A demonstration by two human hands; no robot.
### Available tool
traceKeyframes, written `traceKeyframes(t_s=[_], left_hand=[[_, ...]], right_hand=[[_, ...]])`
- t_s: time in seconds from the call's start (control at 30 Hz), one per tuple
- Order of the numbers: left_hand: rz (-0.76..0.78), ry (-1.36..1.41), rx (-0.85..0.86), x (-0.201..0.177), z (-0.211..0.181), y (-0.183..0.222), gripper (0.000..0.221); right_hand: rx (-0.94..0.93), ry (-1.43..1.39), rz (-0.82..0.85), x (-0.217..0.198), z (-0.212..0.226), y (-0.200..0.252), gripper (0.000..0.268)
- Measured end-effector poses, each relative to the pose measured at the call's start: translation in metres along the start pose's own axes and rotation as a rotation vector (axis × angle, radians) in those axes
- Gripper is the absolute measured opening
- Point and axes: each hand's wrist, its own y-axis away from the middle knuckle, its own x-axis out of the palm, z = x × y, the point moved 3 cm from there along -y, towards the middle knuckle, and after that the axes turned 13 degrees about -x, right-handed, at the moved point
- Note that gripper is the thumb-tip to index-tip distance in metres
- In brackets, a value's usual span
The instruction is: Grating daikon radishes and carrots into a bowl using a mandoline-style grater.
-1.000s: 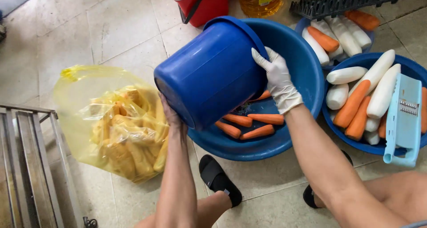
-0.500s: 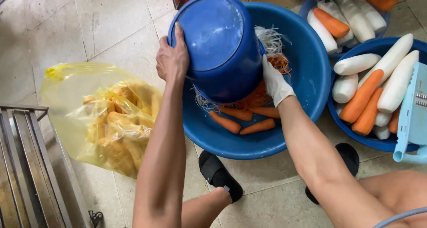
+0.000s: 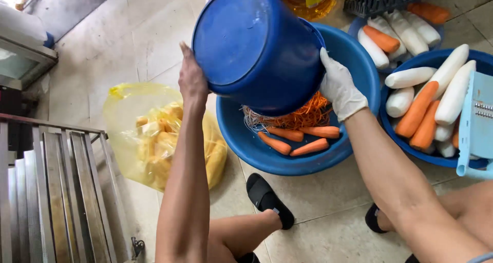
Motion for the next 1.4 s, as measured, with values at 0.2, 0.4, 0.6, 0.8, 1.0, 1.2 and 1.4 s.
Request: traceKeyframes(t_s=[0.2, 0.4, 0.6, 0.8, 1.0, 1.2, 1.4], left_hand=[[0.091, 0.146, -0.356, -0.062, 0.045, 0.072, 0.064], [0.141, 0.542, -0.323, -0.089, 0.096, 0.155, 0.064], [0.251, 0.691, -0.577, -0.058, 0.121, 0.233, 0.076], [0.433, 0.716, -0.789, -0.040, 0.070, 0.304, 0.071], [0.332, 0.948, -0.719, -0.031, 0.134, 0.330, 0.056], [0.308, 0.801, -0.615, -0.089, 0.216, 0.374, 0.041], [0.528, 0.741, -0.710, -0.069, 0.294, 0.424, 0.040]], right_hand=[[-0.260, 0.387, -0.027, 0.064, 0.065, 0.030, 0.061], [-0.664, 0.966, 0.426, 0.192, 0.128, 0.131, 0.054], [-0.837, 1.388, 0.983, 0.192, 0.088, 0.204, 0.030], [-1.233, 1.443, 1.337, 0.149, 0.094, 0.276, 0.034], [-1.365, 1.328, 1.204, 0.165, 0.156, 0.305, 0.048], [-0.709, 1.243, -0.058, -0.027, 0.083, 0.191, 0.044], [-0.430, 1.365, -0.322, -0.197, -0.102, 0.198, 0.098]])
